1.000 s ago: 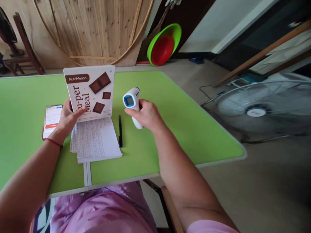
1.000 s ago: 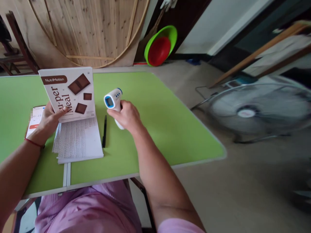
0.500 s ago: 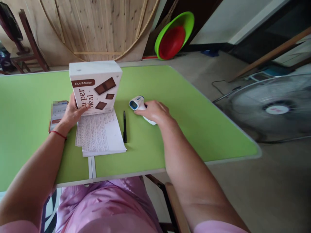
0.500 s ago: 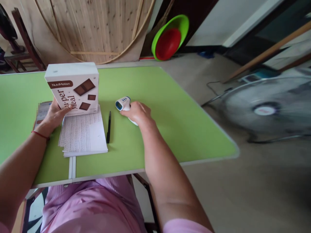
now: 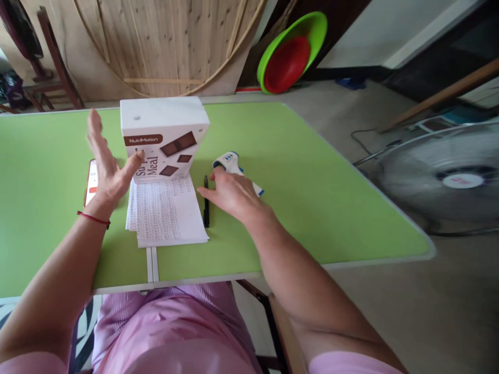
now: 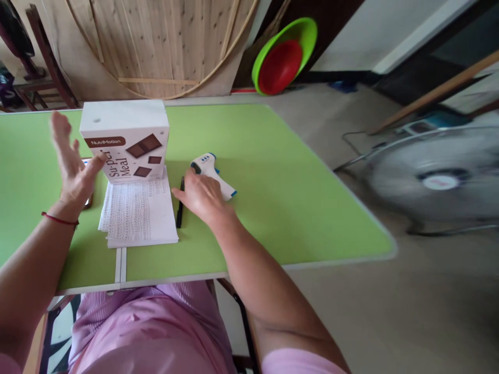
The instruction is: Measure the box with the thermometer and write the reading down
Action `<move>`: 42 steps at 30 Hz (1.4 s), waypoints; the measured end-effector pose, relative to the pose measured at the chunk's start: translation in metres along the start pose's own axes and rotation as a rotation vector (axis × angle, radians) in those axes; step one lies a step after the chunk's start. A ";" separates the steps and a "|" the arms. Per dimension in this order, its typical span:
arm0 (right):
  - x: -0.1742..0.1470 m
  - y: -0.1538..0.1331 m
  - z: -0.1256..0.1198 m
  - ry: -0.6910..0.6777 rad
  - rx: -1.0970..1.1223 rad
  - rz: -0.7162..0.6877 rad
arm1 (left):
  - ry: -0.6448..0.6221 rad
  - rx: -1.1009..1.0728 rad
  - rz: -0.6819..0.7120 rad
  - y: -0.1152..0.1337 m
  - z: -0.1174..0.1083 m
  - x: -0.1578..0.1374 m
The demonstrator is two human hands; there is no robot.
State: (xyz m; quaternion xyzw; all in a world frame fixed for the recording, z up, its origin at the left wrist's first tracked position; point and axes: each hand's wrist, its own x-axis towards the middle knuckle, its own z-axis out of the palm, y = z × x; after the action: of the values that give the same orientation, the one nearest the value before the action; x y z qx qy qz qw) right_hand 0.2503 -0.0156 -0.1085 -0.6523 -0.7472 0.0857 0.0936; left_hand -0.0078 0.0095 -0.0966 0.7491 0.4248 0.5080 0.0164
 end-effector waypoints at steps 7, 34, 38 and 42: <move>0.004 0.004 0.006 -0.044 0.020 -0.068 | -0.516 0.177 0.260 0.079 0.021 -0.014; -0.009 -0.002 0.050 0.150 1.142 0.101 | -0.847 0.355 0.417 0.075 0.045 -0.073; -0.008 -0.004 0.045 0.188 1.108 0.037 | -0.818 0.303 0.397 0.068 0.042 -0.067; -0.006 -0.006 0.041 0.264 0.971 0.032 | -0.844 0.395 0.407 0.069 0.041 -0.064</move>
State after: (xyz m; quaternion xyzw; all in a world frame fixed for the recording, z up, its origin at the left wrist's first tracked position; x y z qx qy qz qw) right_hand 0.2353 -0.0227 -0.1471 -0.5503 -0.5928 0.3417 0.4785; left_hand 0.0586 -0.0596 -0.1327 0.9455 0.3145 0.0639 -0.0545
